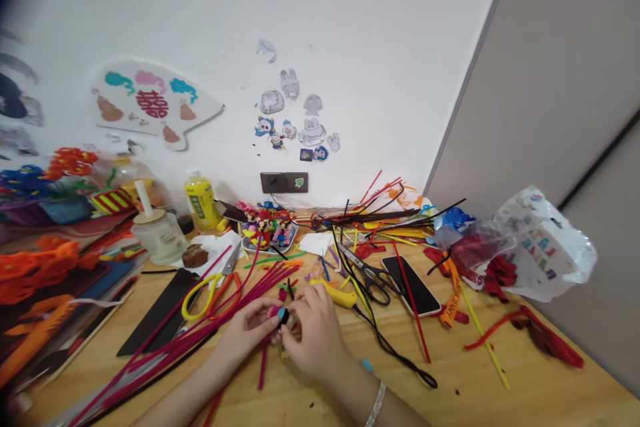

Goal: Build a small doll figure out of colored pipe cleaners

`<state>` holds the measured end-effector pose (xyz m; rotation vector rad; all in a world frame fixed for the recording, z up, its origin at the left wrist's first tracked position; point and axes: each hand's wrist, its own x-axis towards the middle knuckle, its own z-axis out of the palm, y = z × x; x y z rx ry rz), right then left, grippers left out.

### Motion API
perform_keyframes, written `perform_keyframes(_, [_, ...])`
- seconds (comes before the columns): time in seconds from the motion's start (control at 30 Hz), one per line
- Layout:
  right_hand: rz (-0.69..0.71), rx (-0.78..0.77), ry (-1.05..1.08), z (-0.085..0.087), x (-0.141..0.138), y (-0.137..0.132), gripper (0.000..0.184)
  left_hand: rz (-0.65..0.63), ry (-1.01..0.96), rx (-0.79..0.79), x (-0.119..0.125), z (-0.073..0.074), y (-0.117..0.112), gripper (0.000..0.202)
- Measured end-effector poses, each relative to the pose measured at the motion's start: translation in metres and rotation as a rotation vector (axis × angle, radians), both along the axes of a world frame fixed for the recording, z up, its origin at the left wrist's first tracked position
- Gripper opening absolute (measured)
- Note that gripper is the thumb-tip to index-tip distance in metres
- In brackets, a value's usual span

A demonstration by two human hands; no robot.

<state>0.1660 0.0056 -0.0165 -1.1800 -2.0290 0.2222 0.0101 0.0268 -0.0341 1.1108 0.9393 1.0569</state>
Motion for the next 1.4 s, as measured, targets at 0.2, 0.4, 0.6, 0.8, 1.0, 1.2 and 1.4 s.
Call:
perform_keyframes(0.2, [-0.002, 0.002, 0.022, -0.001, 0.001, 0.003, 0.016, -0.013, -0.014, 0.015, -0.002, -0.001, -0.001, 0.044])
perform_keyframes(0.4, [-0.005, 0.002, 0.027, -0.002, 0.002, 0.005, 0.016, -0.021, -0.039, 0.031, -0.001, -0.002, -0.001, 0.044])
perform_keyframes(0.6, [0.008, 0.029, 0.007, 0.001, 0.001, 0.002, 0.016, -0.032, -0.044, 0.069, -0.002, -0.004, -0.001, 0.042])
perform_keyframes(0.8, [0.026, 0.066, 0.02, 0.001, 0.001, 0.001, 0.016, -0.022, -0.028, 0.125, -0.004, -0.004, -0.002, 0.036])
perform_keyframes(1.0, [0.043, 0.078, 0.007, 0.002, 0.002, -0.001, 0.019, -0.022, -0.025, 0.146, -0.003, -0.002, -0.003, 0.035])
perform_keyframes(1.2, [-0.005, 0.13, -0.001, 0.011, 0.006, -0.004, 0.019, 0.007, -0.018, 0.174, -0.003, 0.002, -0.002, 0.033])
perform_keyframes(1.4, [-0.008, 0.156, 0.0, 0.008, 0.006, -0.004, 0.022, 0.02, 0.012, 0.218, -0.004, 0.003, -0.004, 0.03])
